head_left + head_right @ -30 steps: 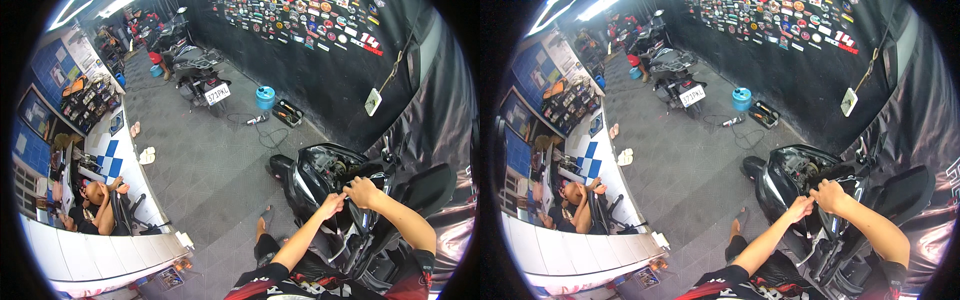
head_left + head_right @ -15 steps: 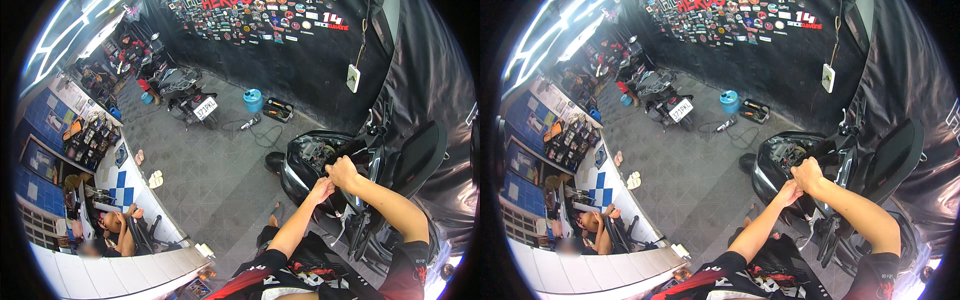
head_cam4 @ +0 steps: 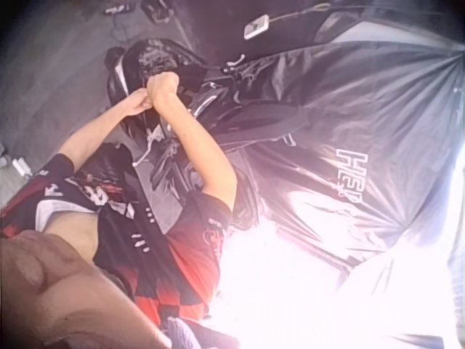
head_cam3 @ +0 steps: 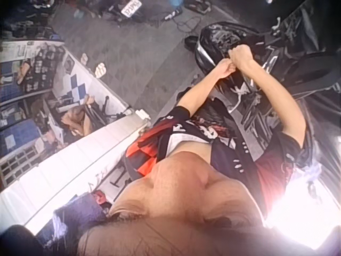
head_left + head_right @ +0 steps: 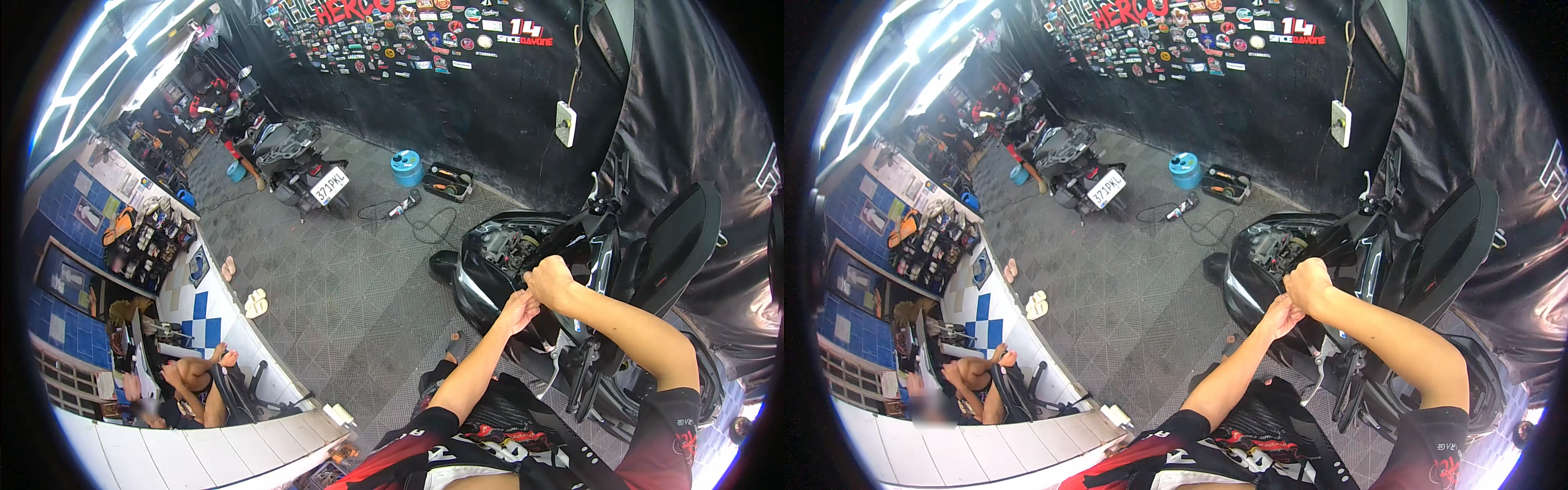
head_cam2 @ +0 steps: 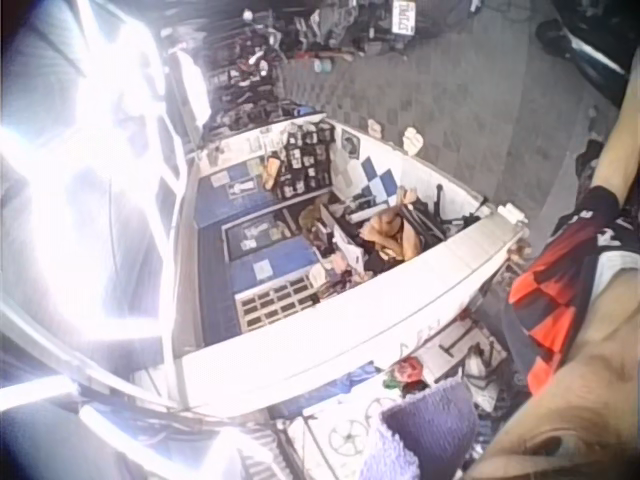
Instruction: The person installs a windshield on the front of a motorcycle. They align the plastic windshield with the mounting frame and secure it by inserting and tightening screws.
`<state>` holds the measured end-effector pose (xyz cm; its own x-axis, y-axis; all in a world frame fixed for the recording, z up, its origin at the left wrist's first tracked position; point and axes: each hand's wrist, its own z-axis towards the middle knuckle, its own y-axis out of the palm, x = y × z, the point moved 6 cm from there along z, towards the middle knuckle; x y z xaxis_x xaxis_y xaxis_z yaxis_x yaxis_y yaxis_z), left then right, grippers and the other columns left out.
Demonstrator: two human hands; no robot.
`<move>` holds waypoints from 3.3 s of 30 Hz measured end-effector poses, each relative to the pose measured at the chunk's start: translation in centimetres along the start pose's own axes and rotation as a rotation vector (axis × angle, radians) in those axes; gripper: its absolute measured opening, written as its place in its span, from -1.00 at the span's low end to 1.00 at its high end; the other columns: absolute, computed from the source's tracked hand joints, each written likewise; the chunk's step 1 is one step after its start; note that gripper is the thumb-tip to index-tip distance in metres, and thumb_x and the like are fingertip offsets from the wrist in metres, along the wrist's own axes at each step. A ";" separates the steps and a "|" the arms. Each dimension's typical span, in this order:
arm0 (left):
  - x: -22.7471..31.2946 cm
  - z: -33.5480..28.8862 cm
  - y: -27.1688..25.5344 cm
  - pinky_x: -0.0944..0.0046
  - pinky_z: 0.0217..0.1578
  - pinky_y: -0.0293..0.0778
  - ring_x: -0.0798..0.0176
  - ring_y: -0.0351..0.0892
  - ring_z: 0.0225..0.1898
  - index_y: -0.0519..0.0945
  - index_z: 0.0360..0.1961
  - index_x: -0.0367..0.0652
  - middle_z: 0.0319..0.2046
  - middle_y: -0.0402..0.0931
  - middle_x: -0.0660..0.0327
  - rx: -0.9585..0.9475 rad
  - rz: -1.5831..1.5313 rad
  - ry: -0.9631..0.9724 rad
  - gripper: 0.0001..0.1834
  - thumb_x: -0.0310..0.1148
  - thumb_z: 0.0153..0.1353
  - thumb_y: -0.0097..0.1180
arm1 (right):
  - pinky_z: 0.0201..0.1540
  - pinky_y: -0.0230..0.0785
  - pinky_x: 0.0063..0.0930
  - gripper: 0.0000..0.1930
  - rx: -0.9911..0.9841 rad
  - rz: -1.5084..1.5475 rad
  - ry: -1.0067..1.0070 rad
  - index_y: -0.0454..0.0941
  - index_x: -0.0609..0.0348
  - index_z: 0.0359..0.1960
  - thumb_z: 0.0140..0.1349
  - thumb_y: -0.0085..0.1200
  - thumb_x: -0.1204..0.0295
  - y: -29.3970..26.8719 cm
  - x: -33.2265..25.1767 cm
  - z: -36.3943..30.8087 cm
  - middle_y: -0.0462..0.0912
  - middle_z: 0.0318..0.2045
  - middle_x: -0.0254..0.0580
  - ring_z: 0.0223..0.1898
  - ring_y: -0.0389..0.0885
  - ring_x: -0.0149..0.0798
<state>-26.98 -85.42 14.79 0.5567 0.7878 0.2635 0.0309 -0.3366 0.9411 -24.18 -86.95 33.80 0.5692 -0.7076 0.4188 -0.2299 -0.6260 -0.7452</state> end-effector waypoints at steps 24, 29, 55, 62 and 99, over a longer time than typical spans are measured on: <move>-0.4 0.2 1.1 0.38 -0.64 0.09 0.48 0.11 -0.69 0.40 -0.54 -0.04 -0.69 0.17 0.44 0.006 0.079 0.221 -0.66 -0.24 0.41 0.08 | -0.05 0.46 -0.25 -0.52 0.152 -0.084 -0.538 0.62 -0.02 -0.04 -0.09 0.32 0.32 -2.6 1.0 -1.5 0.62 -0.04 -0.15 0.07 0.58 -0.13; 0.9 0.1 0.6 0.34 -0.66 0.05 0.47 0.11 -0.69 0.39 -0.63 0.00 -0.72 0.17 0.45 0.081 0.116 0.273 -0.62 -0.29 0.40 0.06 | -0.20 0.48 -0.22 -0.75 0.158 -0.203 -0.419 0.64 0.03 -0.22 0.05 0.20 0.30 -1.9 -0.1 0.0 0.68 -0.23 -0.12 -0.11 0.65 -0.11; 0.9 -1.4 -0.7 0.40 -0.72 0.16 0.51 0.25 -0.72 0.41 -0.59 -0.08 -0.72 0.26 0.43 0.293 0.483 0.378 -0.56 -0.06 0.22 0.31 | -0.18 0.52 -0.22 -0.75 0.071 -0.263 -0.424 0.53 0.03 -0.12 0.17 0.08 0.32 -2.1 -2.4 -0.2 0.70 -0.28 -0.18 -0.10 0.65 -0.09; 0.9 -1.6 0.7 0.38 -0.69 0.08 0.52 0.11 -0.72 0.31 -0.72 0.02 -0.74 0.18 0.44 0.213 0.288 0.331 -0.50 -0.21 0.22 0.35 | -0.20 0.55 -0.26 -0.69 0.030 -0.183 -0.263 0.51 0.07 -0.07 0.14 0.15 0.35 -3.3 -0.7 -0.3 0.66 -0.17 -0.08 -0.03 0.63 -0.07; -0.2 -0.9 -0.9 0.35 -0.71 0.18 0.46 0.16 -0.75 0.28 -0.70 0.03 -0.76 0.18 0.41 0.244 0.233 0.244 -0.46 0.00 0.28 0.24 | -0.09 0.46 -0.30 -0.58 0.149 -0.171 -0.378 0.51 -0.01 0.00 0.06 0.23 0.30 -3.2 -0.9 -1.9 0.64 -0.15 -0.11 0.01 0.58 -0.12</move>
<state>-27.87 -84.83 14.10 0.3599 0.7655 0.5333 0.1397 -0.6094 0.7804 -25.42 -84.94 36.80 0.8444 -0.4106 0.3441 -0.0064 -0.6500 -0.7599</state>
